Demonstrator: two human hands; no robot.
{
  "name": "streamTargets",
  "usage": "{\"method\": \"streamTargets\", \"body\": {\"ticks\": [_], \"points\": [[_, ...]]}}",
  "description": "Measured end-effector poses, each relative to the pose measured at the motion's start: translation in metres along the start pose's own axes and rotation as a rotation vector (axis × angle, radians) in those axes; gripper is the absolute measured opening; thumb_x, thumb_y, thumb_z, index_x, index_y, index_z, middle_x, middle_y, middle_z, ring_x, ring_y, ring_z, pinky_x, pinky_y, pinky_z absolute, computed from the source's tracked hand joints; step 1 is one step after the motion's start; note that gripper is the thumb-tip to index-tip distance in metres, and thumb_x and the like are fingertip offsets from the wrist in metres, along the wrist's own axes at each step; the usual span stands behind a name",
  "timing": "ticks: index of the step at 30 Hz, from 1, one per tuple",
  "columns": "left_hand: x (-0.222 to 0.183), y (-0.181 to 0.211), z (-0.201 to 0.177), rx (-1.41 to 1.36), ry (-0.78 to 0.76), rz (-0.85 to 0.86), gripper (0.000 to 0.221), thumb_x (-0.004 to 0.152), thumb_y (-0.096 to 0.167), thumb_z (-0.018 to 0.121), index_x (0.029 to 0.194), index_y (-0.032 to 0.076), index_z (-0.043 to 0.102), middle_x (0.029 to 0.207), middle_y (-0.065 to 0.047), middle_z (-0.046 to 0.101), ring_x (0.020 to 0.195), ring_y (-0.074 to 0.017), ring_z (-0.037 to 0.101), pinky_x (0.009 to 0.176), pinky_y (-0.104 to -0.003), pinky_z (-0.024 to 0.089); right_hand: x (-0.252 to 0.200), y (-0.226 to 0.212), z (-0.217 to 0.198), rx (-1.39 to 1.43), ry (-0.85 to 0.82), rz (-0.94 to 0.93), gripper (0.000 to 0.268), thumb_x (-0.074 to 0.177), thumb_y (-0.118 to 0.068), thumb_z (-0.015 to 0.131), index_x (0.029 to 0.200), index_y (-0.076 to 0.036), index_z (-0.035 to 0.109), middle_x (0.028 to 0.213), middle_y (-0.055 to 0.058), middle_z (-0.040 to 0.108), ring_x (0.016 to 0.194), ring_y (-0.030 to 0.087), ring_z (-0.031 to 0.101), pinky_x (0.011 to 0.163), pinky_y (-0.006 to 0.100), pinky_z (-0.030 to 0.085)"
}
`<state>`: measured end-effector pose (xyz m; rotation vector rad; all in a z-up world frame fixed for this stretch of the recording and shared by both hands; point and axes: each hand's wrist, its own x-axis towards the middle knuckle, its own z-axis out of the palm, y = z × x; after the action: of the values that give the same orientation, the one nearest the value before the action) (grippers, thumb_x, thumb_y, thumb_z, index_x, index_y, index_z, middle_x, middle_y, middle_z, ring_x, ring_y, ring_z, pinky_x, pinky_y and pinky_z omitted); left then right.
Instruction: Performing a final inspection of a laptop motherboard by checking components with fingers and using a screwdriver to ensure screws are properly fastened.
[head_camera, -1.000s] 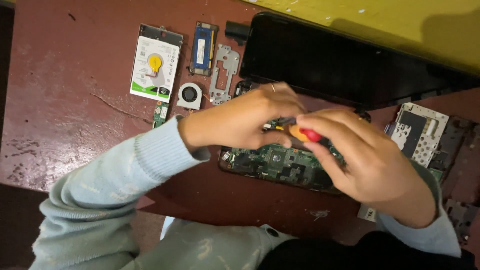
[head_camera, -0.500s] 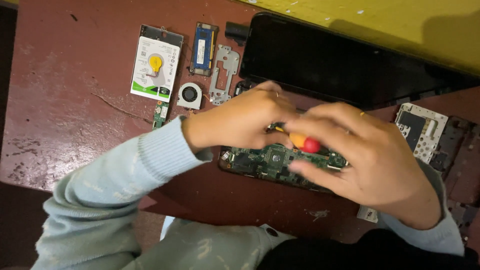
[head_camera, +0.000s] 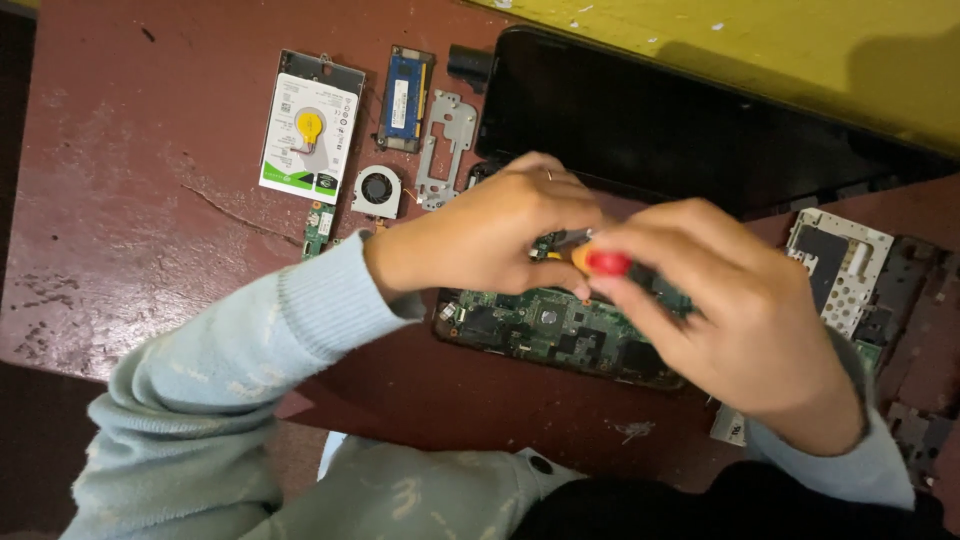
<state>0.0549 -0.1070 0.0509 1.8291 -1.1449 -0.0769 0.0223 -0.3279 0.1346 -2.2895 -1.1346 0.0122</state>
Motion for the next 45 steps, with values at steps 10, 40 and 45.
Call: {"method": "streamTargets", "body": {"ticks": [10, 40, 45], "points": [[-0.001, -0.001, 0.002, -0.021, 0.058, -0.011, 0.046, 0.079, 0.047, 0.083, 0.104, 0.013, 0.067, 0.099, 0.0, 0.075, 0.096, -0.0212, 0.073, 0.101, -0.041, 0.045, 0.001, -0.009, -0.003, -0.04, 0.045, 0.058, 0.03, 0.092, -0.012, 0.082, 0.112, 0.007, 0.071, 0.097, 0.018, 0.071, 0.075, 0.021, 0.066, 0.065, 0.029, 0.056], [-0.006, -0.005, -0.003, 0.059, -0.039, -0.056, 0.063, 0.079, 0.049, 0.082, 0.125, 0.008, 0.067, 0.122, -0.007, 0.075, 0.111, -0.0265, 0.071, 0.11, -0.047, 0.036, 0.006, -0.011, 0.005, 0.06, 0.07, 0.099, 0.019, 0.094, -0.006, 0.08, 0.109, 0.004, 0.073, 0.109, 0.016, 0.067, 0.09, 0.024, 0.069, 0.085, 0.032, 0.057], [-0.009, -0.007, -0.001, 0.071, 0.038, -0.07, 0.03, 0.079, 0.031, 0.093, 0.098, 0.016, 0.074, 0.096, 0.004, 0.078, 0.086, -0.0203, 0.07, 0.097, -0.043, 0.04, 0.002, -0.005, 0.015, 0.14, 0.04, 0.196, 0.088, 0.076, -0.03, 0.09, 0.144, 0.005, 0.047, 0.125, 0.023, 0.058, 0.109, 0.029, 0.068, 0.103, 0.04, 0.058]]}}
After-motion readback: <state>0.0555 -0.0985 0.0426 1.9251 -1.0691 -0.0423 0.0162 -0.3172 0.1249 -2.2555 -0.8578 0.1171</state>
